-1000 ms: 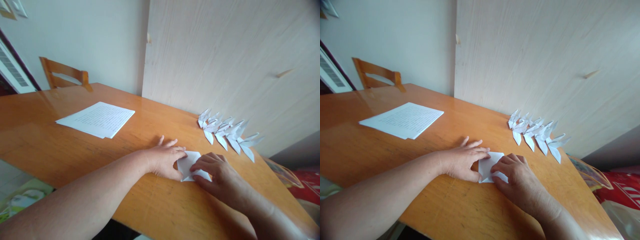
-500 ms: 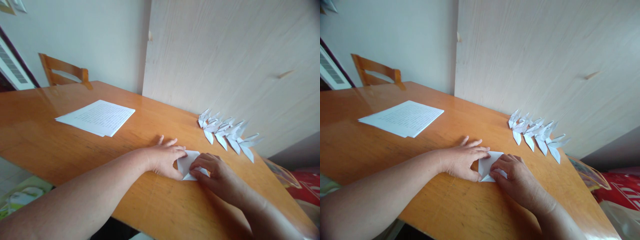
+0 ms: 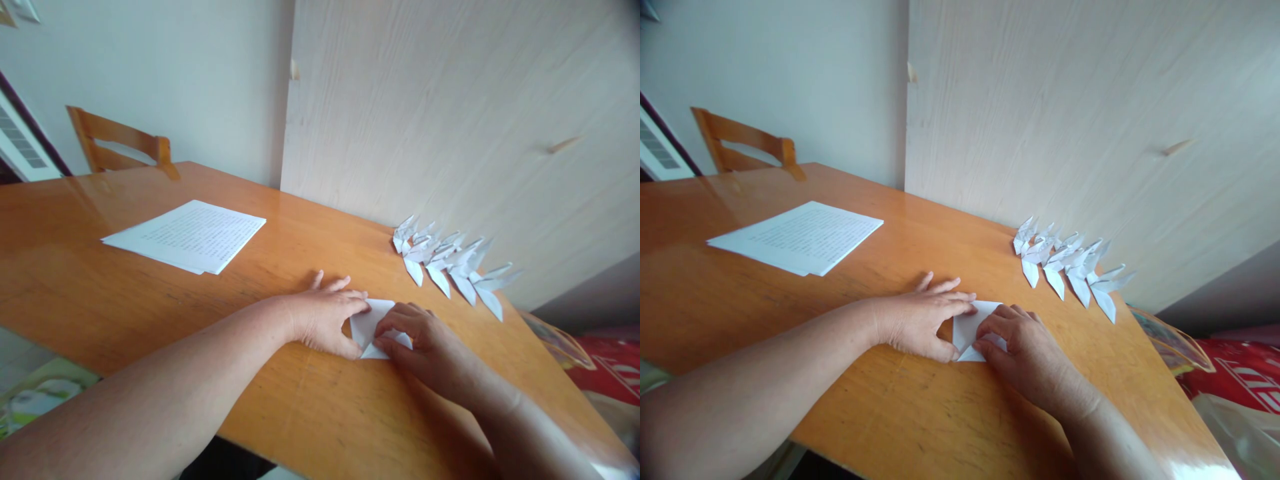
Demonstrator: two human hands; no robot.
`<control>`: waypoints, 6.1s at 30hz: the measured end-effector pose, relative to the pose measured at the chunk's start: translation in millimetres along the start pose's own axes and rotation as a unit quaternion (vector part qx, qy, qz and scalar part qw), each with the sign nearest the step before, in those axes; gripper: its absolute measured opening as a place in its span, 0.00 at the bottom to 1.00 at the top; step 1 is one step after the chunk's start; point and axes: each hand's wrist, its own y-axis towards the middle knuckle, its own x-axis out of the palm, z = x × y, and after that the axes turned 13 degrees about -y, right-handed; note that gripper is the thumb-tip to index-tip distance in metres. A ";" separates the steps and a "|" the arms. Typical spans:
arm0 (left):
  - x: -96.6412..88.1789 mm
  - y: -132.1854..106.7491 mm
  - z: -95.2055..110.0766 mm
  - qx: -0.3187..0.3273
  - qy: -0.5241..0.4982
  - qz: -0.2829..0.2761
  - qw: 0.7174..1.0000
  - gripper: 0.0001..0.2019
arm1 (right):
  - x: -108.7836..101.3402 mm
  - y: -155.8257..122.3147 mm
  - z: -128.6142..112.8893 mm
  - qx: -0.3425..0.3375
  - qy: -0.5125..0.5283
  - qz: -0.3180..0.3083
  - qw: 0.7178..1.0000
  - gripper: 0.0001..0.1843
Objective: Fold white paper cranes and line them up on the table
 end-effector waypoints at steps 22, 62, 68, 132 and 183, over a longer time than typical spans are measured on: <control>9.4 1.6 0.5 0.004 0.003 0.028 1.000 0.44 | 0.7 0.3 0.3 0.006 -0.005 0.009 1.000 0.05; 7.4 1.7 -3.6 0.016 -0.002 0.009 1.000 0.42 | -3.9 6.1 -2.5 0.025 0.011 -0.029 0.999 0.06; 6.2 0.5 -0.9 0.007 -0.001 0.003 1.000 0.43 | -3.7 6.2 -2.9 0.032 0.014 -0.033 0.999 0.06; 7.6 0.3 4.9 -0.015 -0.017 0.014 1.000 0.36 | -3.2 7.8 -1.8 0.031 0.039 -0.024 0.998 0.05; 7.7 0.3 5.0 -0.005 -0.018 0.024 1.000 0.38 | 0.9 2.7 14.0 0.094 0.132 -0.042 0.986 0.16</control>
